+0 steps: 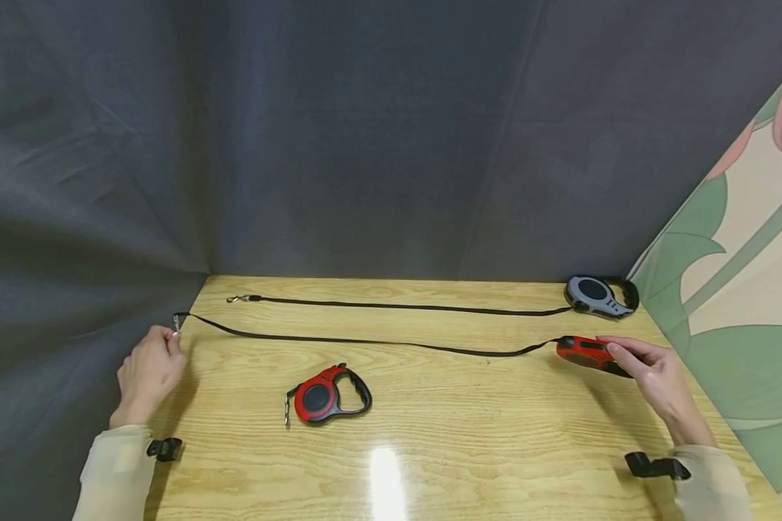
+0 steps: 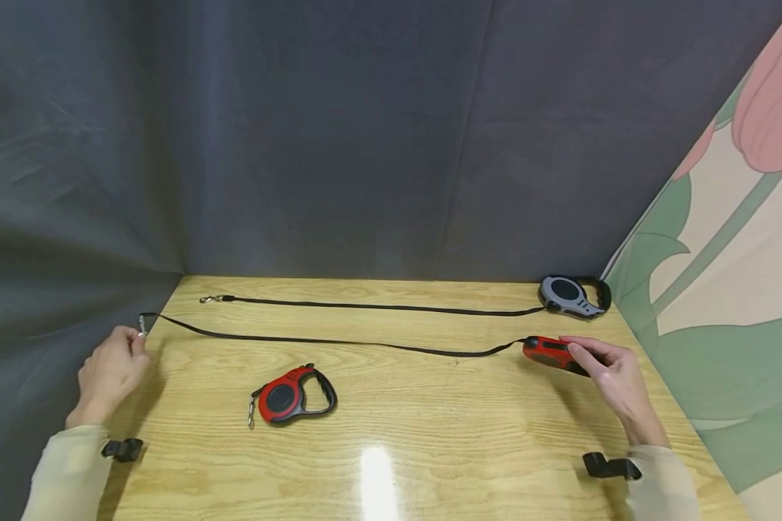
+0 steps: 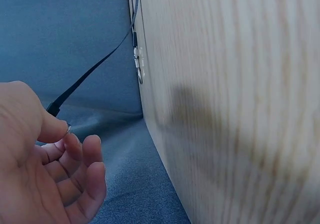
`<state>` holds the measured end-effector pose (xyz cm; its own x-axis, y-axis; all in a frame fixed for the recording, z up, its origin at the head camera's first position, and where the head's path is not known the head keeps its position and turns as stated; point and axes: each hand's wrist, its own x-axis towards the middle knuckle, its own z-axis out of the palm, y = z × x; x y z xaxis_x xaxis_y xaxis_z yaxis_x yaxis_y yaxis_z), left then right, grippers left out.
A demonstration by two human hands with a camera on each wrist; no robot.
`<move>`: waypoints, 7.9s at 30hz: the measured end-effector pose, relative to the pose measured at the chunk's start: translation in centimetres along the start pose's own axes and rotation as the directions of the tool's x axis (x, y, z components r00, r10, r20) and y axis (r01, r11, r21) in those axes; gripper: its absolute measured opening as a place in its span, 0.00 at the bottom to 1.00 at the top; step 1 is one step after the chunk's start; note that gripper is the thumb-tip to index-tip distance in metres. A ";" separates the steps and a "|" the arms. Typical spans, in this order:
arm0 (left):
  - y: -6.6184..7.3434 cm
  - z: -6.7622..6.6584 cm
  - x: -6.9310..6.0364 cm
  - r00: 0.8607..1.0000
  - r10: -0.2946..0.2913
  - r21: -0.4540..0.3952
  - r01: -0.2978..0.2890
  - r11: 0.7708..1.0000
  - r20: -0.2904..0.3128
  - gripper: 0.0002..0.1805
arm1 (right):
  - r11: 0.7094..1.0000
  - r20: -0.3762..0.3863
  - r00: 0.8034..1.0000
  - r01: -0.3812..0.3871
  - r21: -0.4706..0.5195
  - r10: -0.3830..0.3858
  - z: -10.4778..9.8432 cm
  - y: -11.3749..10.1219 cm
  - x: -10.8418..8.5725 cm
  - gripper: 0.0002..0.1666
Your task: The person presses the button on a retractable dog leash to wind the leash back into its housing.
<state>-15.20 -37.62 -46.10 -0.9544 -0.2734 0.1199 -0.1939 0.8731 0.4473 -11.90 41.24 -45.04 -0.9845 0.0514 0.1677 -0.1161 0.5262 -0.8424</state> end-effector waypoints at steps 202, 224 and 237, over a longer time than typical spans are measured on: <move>16.5 8.4 -8.3 0.754 0.629 -0.090 -0.625 0.776 0.190 0.21 | 0.936 0.256 0.945 0.266 -0.229 -0.205 15.5 -4.9 0.6 0.27; 12.5 7.2 -5.8 0.824 0.531 -0.028 -0.537 0.843 0.199 0.25 | 0.926 0.026 0.999 0.054 -0.373 -0.047 7.7 0.7 4.3 0.31; 11.0 6.1 -4.2 0.860 0.463 -0.027 -0.469 0.883 0.216 0.31 | 0.907 -0.078 0.997 -0.040 -0.420 0.008 3.3 3.2 6.1 0.31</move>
<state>-14.71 -24.35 -47.09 -0.9592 0.2564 0.1191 0.2824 0.8881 0.3626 -18.69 40.46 -48.39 -0.9721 0.1216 0.2006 -0.0106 0.8315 -0.5555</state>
